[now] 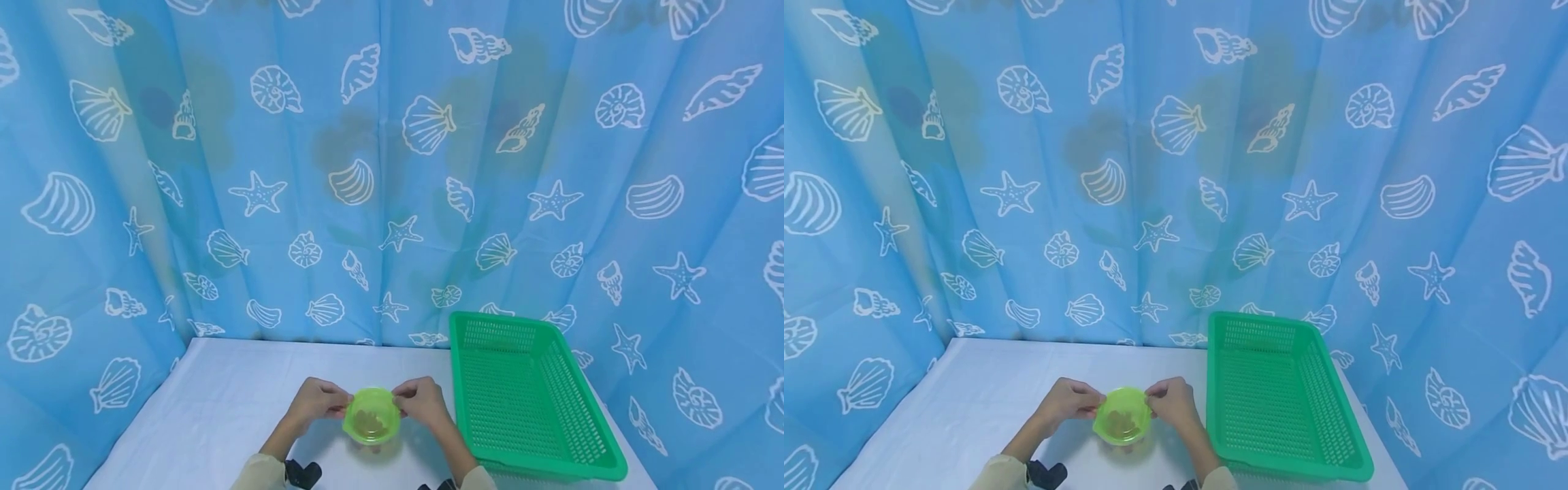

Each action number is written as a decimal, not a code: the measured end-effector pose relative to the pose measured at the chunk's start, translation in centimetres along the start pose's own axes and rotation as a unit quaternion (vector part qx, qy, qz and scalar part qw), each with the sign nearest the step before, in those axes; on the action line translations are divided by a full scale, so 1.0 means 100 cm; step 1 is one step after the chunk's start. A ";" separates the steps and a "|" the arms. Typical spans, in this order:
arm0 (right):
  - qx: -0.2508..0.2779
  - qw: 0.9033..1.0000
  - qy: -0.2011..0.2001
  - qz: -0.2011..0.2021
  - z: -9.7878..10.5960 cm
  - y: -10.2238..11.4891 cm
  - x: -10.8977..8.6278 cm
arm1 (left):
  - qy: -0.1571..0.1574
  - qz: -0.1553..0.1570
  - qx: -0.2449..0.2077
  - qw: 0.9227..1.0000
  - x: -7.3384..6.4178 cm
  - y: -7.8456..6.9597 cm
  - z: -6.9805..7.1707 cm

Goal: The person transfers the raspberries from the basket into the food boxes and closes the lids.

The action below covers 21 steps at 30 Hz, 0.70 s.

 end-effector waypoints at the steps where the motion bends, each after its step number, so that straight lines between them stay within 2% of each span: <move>1: -0.003 1.000 -0.002 -0.003 -0.001 -0.002 0.000 | -0.001 0.000 0.008 1.000 0.000 -0.001 0.000; 4: -0.010 1.000 -0.010 -0.007 -0.003 -0.005 0.001 | -0.006 0.002 0.024 1.000 -0.001 -0.003 0.000; 10: -0.020 0.999 -0.027 -0.006 -0.005 -0.009 0.002 | -0.016 0.004 0.021 1.000 0.001 -0.002 -0.001; 15: -0.031 0.999 -0.006 -0.029 -0.004 -0.006 -0.003 | -0.029 0.012 0.015 0.999 0.003 0.005 0.001; 21: -0.036 0.997 0.031 -0.063 -0.005 -0.002 -0.006 | 0.023 0.074 -0.002 0.997 0.003 0.007 0.003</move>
Point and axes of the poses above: each hand's wrist, its own x-axis towards the middle knuckle, its own z-axis out of the back of the hand, y = z × x, the point moved 2 cm from there along x, towards the middle knuckle, and after that the axes turned 3 degrees about x, right-handed, at the moved point
